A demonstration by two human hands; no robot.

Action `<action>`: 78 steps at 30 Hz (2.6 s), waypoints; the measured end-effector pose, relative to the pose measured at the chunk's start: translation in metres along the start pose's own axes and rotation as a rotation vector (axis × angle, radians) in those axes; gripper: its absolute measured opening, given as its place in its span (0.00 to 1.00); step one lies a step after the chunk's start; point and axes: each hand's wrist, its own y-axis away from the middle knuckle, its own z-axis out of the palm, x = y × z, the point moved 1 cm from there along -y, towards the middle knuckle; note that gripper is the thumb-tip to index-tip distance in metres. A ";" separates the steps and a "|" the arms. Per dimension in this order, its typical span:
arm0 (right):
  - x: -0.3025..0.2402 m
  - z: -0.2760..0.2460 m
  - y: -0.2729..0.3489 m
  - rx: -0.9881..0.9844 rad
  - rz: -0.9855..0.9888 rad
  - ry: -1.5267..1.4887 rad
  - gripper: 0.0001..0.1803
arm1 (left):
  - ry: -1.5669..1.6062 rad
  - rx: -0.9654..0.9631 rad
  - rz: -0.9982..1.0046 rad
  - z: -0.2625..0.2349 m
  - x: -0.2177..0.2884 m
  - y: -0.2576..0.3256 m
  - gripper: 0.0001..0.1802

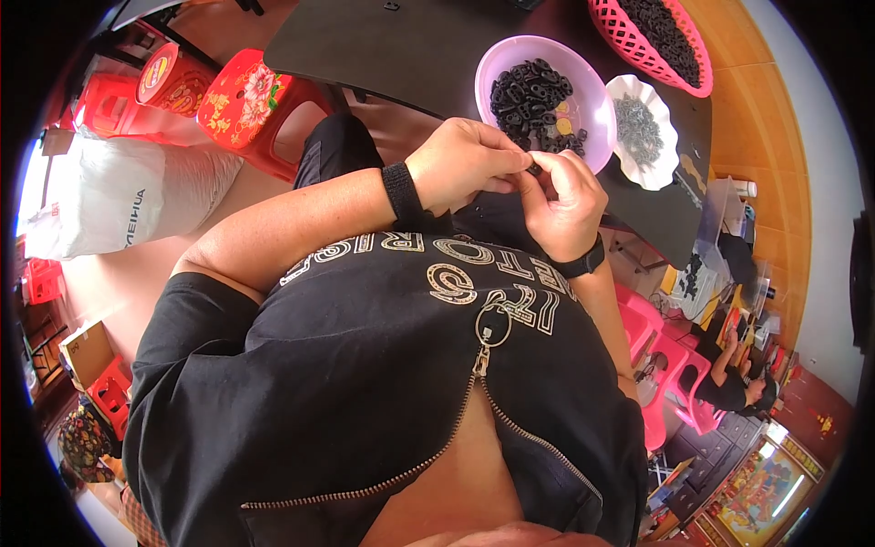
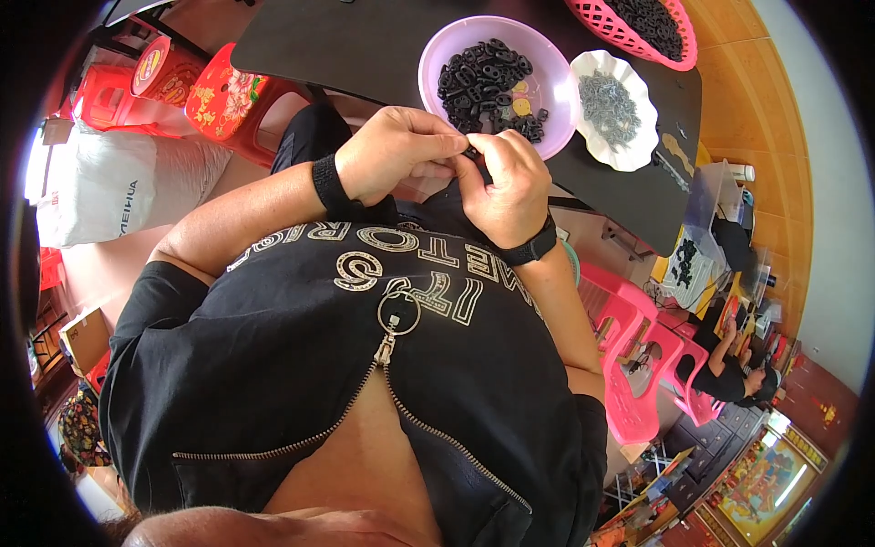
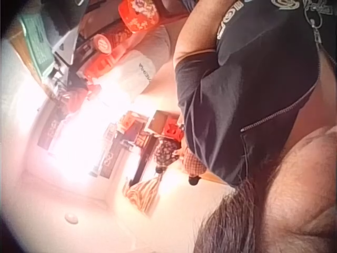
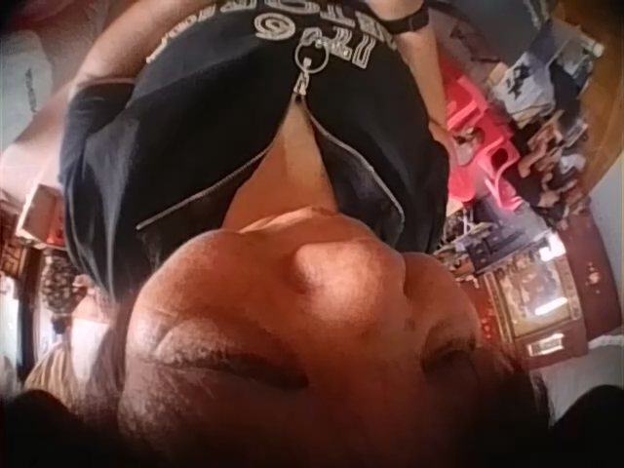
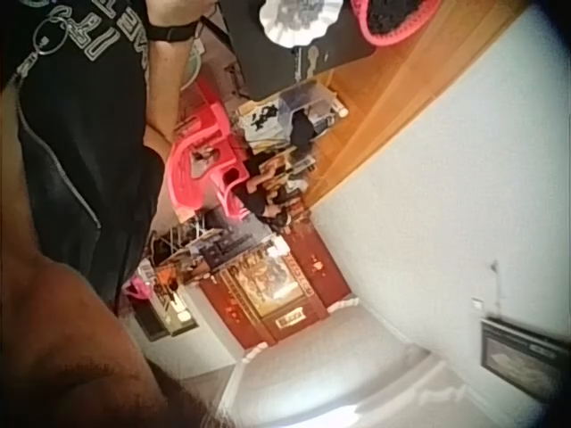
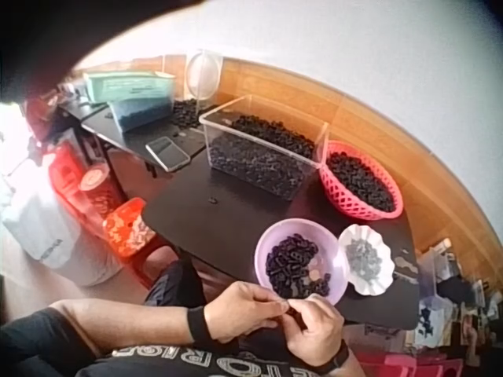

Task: The person assembles fasteners by picking up black plastic pieces and inserting metal pins into them by hand.

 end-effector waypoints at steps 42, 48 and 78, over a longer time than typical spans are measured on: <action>0.003 -0.006 0.009 0.051 -0.458 0.273 0.13 | 0.257 -0.042 0.079 0.005 -0.001 0.006 0.10; 0.000 -0.005 0.010 0.140 -0.339 0.149 0.09 | 0.218 -0.013 0.087 0.004 0.001 0.005 0.12; 0.008 0.000 0.014 0.183 0.248 -0.238 0.08 | -0.007 -0.074 -0.001 0.006 0.006 0.007 0.13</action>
